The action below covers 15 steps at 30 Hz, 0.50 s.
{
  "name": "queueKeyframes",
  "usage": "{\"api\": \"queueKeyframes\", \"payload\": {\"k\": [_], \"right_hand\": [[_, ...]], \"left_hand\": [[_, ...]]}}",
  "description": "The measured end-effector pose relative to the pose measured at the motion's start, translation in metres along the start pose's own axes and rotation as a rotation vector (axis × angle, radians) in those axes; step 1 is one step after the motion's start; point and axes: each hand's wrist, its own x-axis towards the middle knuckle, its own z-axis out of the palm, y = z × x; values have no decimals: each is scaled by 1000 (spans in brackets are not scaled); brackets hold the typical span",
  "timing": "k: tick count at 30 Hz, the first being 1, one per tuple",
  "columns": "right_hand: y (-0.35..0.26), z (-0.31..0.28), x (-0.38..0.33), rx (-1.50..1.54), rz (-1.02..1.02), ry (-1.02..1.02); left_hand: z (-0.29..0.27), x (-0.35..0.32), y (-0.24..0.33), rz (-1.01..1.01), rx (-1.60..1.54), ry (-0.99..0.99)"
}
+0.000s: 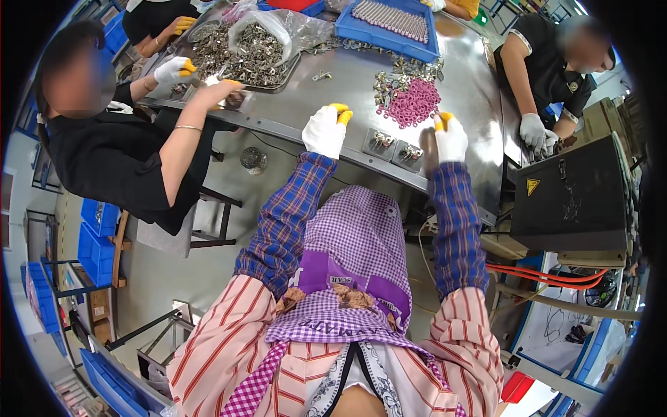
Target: Sort small pink components from a production table into a blue tray and an apron pouch.
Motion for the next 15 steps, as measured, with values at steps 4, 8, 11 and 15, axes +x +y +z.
{"api": "queueKeyframes", "payload": {"k": [4,8,11,15], "right_hand": [[6,-7,-47,253,-66,5],[-1,-18,-75,294,-335,-115],[-12,-31,-62,433,-64,-336],[-2,-26,-54,546,-39,-426]], "left_hand": [[3,3,-14,65,-14,-44],[6,3,-12,-45,-226,-74],[-1,1,15,-113,-440,-122],[-20,-15,67,-36,-368,-255]]}}
